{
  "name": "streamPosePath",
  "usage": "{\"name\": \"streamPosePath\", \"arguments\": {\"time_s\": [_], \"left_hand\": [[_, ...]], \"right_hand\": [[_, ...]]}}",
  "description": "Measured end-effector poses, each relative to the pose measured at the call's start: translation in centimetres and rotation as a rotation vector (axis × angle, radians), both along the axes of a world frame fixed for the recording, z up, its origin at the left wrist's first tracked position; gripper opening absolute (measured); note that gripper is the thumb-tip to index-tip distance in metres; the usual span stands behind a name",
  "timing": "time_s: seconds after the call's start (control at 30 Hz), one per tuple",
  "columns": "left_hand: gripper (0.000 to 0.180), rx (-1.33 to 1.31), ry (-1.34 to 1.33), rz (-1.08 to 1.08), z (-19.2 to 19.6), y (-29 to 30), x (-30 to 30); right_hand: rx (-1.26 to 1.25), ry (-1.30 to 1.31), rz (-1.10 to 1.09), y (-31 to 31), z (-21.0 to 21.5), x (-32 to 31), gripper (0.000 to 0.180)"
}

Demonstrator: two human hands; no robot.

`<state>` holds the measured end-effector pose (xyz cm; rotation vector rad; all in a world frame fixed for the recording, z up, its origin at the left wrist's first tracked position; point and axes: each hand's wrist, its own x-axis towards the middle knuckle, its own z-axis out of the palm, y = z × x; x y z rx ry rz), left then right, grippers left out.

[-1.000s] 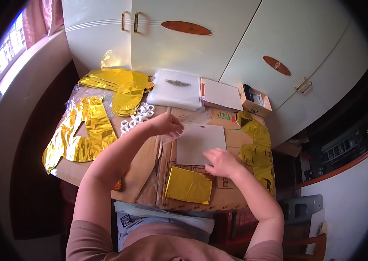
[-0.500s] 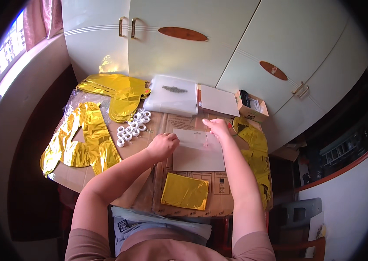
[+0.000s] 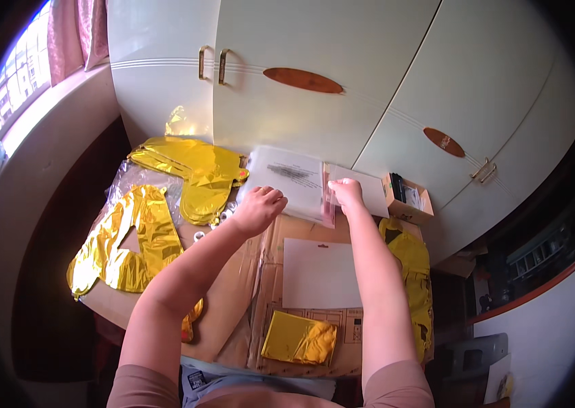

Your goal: Folding a gold foil balloon and inserting it into a plastic packaging sleeve.

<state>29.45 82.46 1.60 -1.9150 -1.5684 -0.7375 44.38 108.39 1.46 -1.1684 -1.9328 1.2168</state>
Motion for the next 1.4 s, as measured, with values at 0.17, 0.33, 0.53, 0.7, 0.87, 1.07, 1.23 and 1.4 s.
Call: {"name": "streamPosePath", "arguments": {"time_s": [0.17,0.33,0.53,0.7,0.87,1.07,1.23,1.4], "left_hand": [[0.021,-0.373,-0.073,0.180,-1.7,2.8,-3.0],[0.019,-0.359,-0.392,-0.009,-1.9,2.9,-3.5],[0.019,-0.320,-0.417,-0.011,-1.0,2.5,-4.4],[0.013,-0.186,-0.146,0.051,1.3,1.1,-1.0],[0.008,-0.199,-0.105,0.156,1.5,-0.7,1.6],[0.016,-0.391,-0.151,0.078,1.6,-5.4,7.0],[0.023,-0.505,-0.375,0.087,-0.8,-9.1,6.9],[0.021,-0.510,-0.534,0.073,0.0,-8.5,7.1]], "right_hand": [[0.296,-0.372,-0.110,1.0,-0.8,-5.1,0.022],[0.352,-0.409,-0.127,1.2,-0.8,-6.3,0.023],[0.955,-0.171,-0.077,-2.0,1.0,-5.2,0.018],[0.372,0.053,0.038,-1.9,3.6,-1.2,0.019],[-0.060,0.247,0.145,-4.6,3.6,3.0,0.025],[0.096,0.087,0.245,-6.8,2.0,10.3,0.043],[0.697,-0.354,0.548,-16.4,2.3,18.3,0.048],[1.005,-0.506,0.821,-19.6,1.1,22.1,0.046]]}}
